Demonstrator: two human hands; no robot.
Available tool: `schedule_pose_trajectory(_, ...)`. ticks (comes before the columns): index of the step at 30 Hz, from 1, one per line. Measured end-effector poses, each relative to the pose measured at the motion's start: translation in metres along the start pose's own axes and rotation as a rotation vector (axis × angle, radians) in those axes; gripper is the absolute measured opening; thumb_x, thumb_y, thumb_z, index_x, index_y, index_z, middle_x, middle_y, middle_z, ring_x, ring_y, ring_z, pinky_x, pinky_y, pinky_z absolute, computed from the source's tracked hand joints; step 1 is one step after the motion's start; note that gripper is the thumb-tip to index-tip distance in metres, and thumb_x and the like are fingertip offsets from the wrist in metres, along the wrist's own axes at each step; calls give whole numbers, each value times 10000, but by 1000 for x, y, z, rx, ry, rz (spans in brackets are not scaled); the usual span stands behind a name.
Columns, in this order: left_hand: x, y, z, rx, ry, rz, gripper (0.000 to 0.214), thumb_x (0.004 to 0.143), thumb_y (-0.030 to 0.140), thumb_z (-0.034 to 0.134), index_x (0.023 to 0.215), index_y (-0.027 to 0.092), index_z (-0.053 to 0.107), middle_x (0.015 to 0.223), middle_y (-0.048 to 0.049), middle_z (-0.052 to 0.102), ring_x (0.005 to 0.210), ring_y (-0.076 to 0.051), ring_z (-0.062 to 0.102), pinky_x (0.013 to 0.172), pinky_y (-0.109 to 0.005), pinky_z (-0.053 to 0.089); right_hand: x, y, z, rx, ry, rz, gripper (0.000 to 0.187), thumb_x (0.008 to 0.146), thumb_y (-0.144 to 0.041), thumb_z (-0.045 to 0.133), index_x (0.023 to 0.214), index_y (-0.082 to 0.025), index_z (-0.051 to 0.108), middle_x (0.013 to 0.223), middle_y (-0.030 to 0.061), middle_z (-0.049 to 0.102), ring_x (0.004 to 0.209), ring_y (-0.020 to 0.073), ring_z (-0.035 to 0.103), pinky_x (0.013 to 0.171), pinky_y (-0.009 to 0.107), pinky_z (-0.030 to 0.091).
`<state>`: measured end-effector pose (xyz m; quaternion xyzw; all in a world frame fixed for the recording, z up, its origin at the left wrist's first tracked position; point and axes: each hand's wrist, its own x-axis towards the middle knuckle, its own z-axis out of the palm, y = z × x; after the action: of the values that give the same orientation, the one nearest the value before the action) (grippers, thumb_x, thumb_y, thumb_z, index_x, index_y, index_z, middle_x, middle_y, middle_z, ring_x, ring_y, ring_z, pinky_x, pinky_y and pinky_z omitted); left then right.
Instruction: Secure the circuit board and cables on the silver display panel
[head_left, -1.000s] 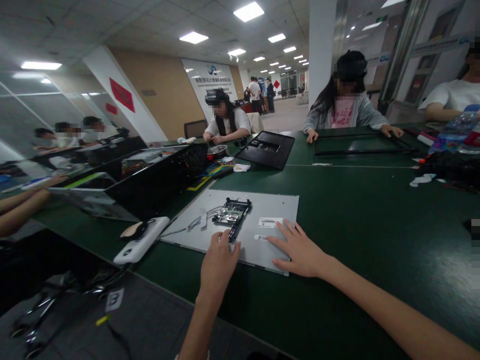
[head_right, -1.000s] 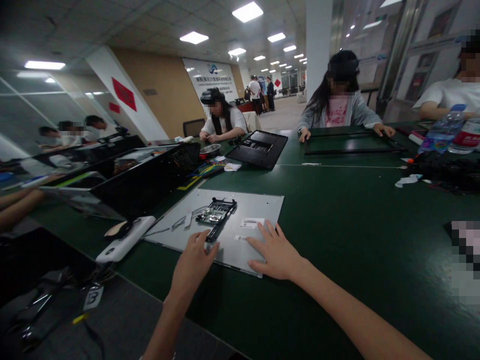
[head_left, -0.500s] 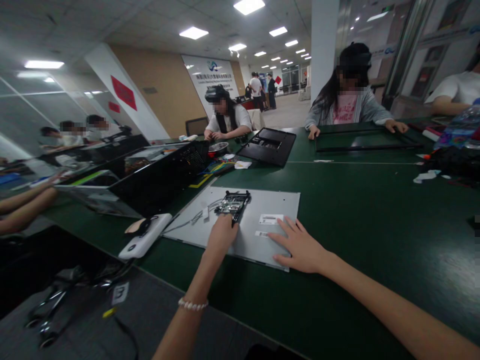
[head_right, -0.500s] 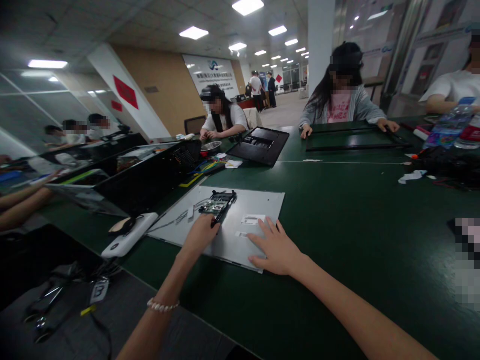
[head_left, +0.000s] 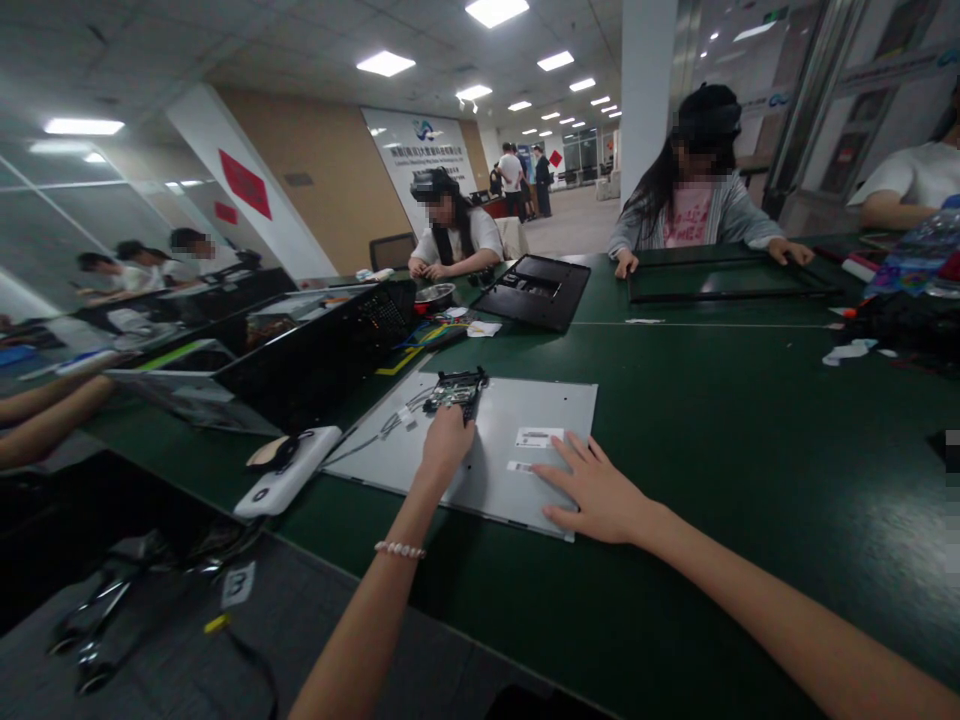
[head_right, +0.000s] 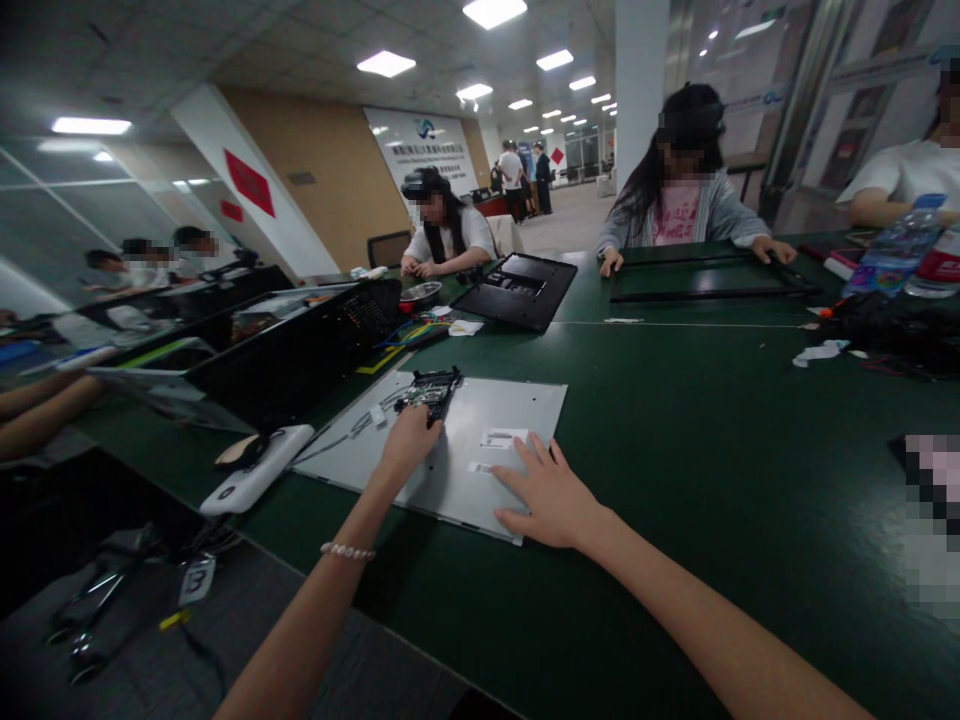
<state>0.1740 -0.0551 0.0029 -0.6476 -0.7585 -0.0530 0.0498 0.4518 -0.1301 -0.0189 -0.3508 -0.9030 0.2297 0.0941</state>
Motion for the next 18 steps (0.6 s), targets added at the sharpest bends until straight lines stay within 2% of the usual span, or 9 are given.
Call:
schedule_pose_trajectory(8,-10,-7,-2,14,-22,37,198,883,254,505,928,114,637,1017,-169,653,973,-277,626,834,-330,468,0,0,0,15,3,7,695,927,-656,377,1525,-304,335,1659,90,84,1496,378,-10,1173,573,38)
schedule_pose_trajectory(18,19,-4,13,17,54,-26,218,890,224,479,959,116,656,1031,-183,662,1019,-298,627,849,-350,485,2,2,7,-22,35,8,665,929,-628,400,1513,-311,359,1650,118,125,1496,382,14,1166,584,54)
